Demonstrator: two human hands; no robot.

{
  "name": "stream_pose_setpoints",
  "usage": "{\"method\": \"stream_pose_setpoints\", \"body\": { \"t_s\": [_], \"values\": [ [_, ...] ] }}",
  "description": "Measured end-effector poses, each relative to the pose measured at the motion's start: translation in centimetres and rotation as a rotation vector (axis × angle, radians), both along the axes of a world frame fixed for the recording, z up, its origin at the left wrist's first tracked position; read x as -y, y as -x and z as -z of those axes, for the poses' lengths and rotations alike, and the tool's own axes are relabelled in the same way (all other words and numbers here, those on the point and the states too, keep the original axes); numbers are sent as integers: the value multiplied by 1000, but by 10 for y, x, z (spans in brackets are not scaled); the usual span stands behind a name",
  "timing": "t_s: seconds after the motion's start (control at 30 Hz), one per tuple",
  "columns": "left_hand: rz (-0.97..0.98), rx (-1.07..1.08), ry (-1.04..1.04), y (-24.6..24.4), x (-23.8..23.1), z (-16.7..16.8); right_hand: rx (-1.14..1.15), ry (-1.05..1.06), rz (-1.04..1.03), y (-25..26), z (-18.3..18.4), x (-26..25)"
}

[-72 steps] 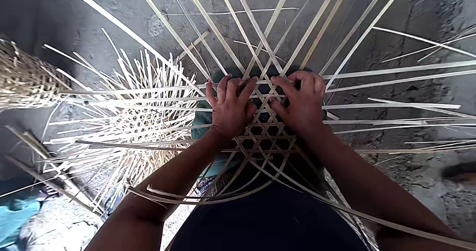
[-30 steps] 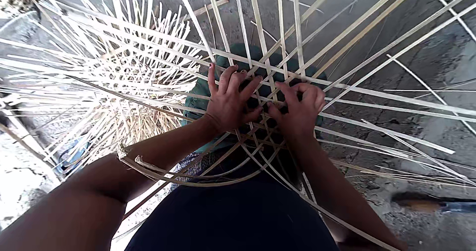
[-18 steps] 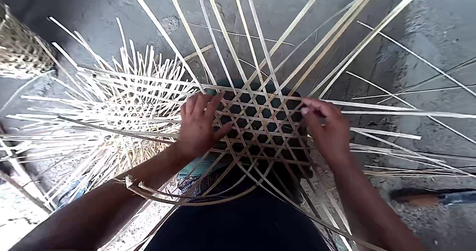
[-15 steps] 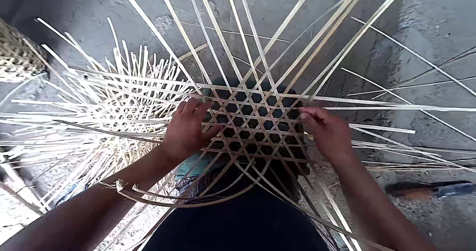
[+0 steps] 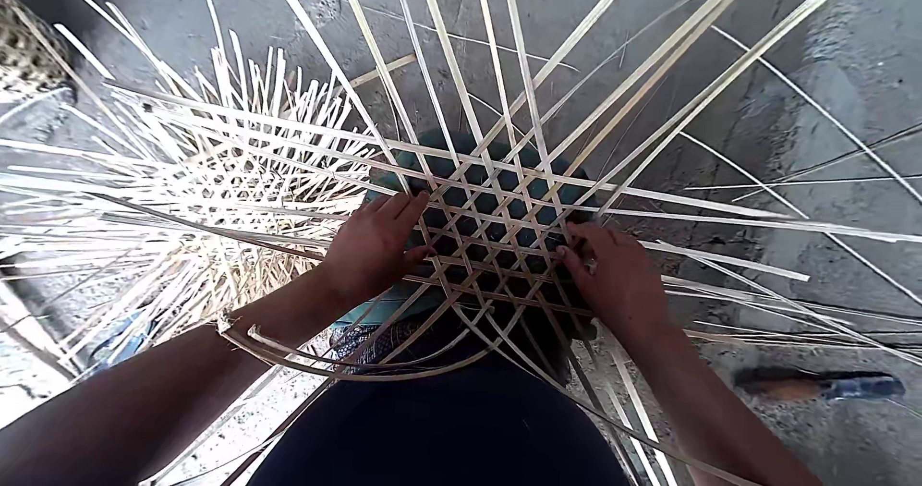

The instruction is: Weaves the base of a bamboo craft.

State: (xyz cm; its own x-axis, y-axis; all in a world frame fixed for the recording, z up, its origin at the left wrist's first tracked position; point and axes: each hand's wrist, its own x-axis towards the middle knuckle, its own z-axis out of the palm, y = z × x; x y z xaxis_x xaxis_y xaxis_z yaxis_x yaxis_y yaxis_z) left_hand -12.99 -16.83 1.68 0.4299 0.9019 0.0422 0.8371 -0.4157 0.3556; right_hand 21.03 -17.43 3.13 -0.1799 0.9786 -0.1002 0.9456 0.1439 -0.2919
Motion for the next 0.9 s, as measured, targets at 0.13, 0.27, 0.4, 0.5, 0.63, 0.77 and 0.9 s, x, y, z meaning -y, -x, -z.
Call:
{"method": "stream_pose_setpoints", "body": {
  "t_s": [0.13,0.27,0.4,0.5,0.63,0.77,0.9],
  "values": [
    [-24,-41,86,-3,1,-6,-51,-4,-24,-2,4,0],
    [-55,37,98,-6,1,2,-136,-26,-1,2,12,1],
    [-46,79,40,-6,5,11,-181,-61,-19,0,18,6],
    [-43,91,18,-8,8,14,-188,-91,-34,1,20,6],
    [-25,92,-18,-7,8,16,-193,-105,-54,2,21,6],
    [2,4,92,-3,-3,2,-148,-80,-104,2,17,3],
    [-30,-110,144,-6,-8,-26,-33,30,-147,1,-6,-4]
  ]
}}
